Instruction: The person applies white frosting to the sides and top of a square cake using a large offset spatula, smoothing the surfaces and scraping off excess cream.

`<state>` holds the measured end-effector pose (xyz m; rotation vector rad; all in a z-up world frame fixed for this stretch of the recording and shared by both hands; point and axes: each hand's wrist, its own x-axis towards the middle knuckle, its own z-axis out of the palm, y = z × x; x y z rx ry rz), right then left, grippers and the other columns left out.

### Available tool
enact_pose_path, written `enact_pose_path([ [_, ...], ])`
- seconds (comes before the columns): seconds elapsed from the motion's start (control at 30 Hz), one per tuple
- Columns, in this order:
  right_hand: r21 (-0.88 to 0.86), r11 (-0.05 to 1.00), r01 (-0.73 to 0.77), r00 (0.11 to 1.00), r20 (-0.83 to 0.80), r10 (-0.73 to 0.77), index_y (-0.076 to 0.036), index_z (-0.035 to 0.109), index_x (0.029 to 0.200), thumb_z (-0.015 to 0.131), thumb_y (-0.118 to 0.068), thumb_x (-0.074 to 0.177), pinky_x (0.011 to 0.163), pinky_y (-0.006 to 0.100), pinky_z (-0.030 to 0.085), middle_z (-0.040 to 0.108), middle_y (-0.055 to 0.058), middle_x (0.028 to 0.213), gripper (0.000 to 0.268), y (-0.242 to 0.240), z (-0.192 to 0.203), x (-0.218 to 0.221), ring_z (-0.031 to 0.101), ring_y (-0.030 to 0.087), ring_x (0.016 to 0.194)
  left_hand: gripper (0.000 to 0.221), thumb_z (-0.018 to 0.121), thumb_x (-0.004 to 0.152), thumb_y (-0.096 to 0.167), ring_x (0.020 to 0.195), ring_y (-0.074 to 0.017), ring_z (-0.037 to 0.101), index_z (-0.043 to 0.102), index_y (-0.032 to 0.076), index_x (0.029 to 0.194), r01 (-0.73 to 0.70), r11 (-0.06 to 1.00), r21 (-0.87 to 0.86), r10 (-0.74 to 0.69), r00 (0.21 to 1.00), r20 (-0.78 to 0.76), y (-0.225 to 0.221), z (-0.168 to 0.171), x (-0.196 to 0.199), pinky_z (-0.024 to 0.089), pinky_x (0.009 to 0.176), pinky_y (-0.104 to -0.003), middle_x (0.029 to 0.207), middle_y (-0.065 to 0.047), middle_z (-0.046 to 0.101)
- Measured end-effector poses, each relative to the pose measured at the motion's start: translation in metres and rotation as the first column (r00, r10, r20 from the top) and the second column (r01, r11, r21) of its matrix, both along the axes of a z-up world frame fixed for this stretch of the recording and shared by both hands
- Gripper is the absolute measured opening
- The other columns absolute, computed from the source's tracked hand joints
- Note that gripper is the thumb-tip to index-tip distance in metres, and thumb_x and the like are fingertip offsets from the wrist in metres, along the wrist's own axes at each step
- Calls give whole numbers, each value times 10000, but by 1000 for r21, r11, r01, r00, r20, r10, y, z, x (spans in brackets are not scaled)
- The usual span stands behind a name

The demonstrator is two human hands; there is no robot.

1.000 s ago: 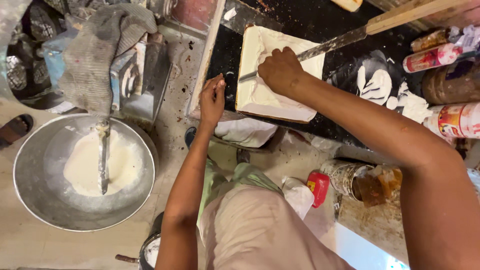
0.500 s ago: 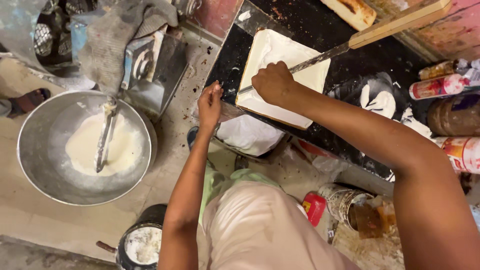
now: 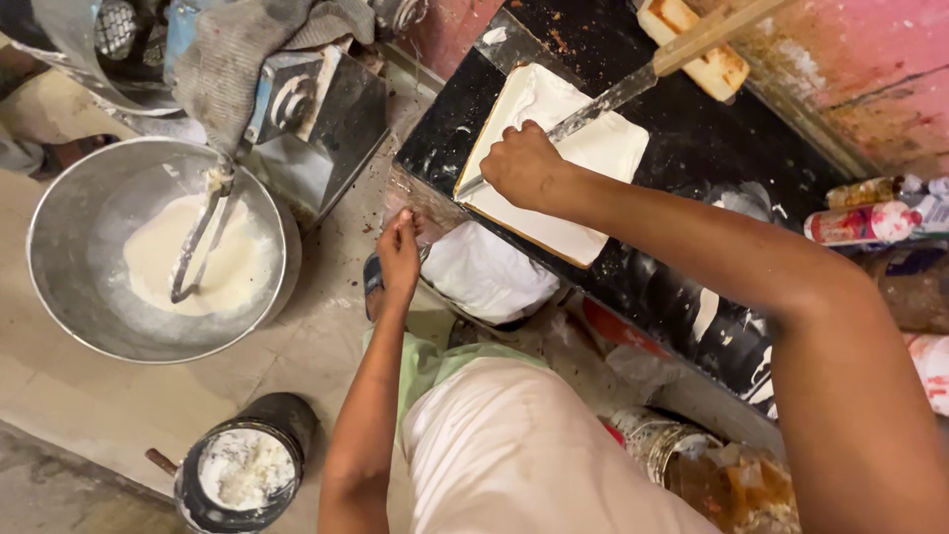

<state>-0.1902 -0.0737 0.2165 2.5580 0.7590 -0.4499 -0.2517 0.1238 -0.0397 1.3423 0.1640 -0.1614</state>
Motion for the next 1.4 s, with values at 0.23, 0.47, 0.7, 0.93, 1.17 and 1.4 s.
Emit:
enact_pose_path([
  [0.23, -63, 949, -309, 949, 49, 313, -128, 778, 743, 661, -188, 815, 885, 447, 478, 745, 15, 835, 150, -4, 31, -10, 650, 252, 1006, 439, 509, 1101, 324, 925, -168, 719, 679, -62, 1224, -92, 992, 92, 99, 992, -73, 23, -19, -43, 566, 868, -306, 1011, -117, 747],
  [0.47, -101, 858, -504, 850, 120, 513, -145, 768, 717, 613, -234, 832, 876, 401, 445, 726, -34, 884, 213, -22, 43, -17, 622, 205, 1017, 426, 530, 1089, 304, 930, -164, 693, 664, -76, 1227, -288, 958, 2, 286, 950, -129, 45, -29, -90, 562, 855, -306, 1053, -121, 726],
  [0.7, -102, 848, -520, 842, 108, 529, -149, 767, 705, 611, -233, 835, 879, 401, 450, 733, -12, 910, 220, -35, 43, -29, 627, 216, 1015, 448, 506, 1101, 308, 919, -170, 695, 646, -85, 1266, -343, 933, 112, 357, 921, -155, 71, -47, -136, 566, 842, -295, 1047, -142, 726],
  [0.93, -102, 865, -491, 864, 70, 499, -129, 771, 721, 615, -204, 839, 887, 403, 456, 735, 10, 920, 210, -50, 48, -49, 637, 224, 993, 496, 507, 1103, 329, 938, -196, 698, 617, -121, 1278, -363, 920, 147, 385, 908, -164, 84, -51, -158, 571, 883, -321, 1094, -174, 715],
  [1.17, -143, 872, -467, 880, 21, 475, -140, 773, 716, 636, -202, 819, 901, 402, 453, 733, 8, 912, 182, -64, 55, -74, 637, 225, 1003, 511, 497, 1103, 347, 975, -195, 700, 600, -113, 1300, -310, 937, 162, 335, 928, -165, 77, -40, -160, 566, 886, -320, 1120, -171, 708],
  [1.4, -148, 886, -440, 894, 25, 448, -159, 770, 712, 649, -215, 803, 884, 382, 455, 718, -21, 868, 162, -85, 62, -102, 637, 212, 1006, 491, 499, 1104, 335, 935, -178, 689, 623, -112, 1267, -269, 954, 131, 286, 950, -126, 67, -38, -144, 567, 877, -319, 1061, -150, 702],
])
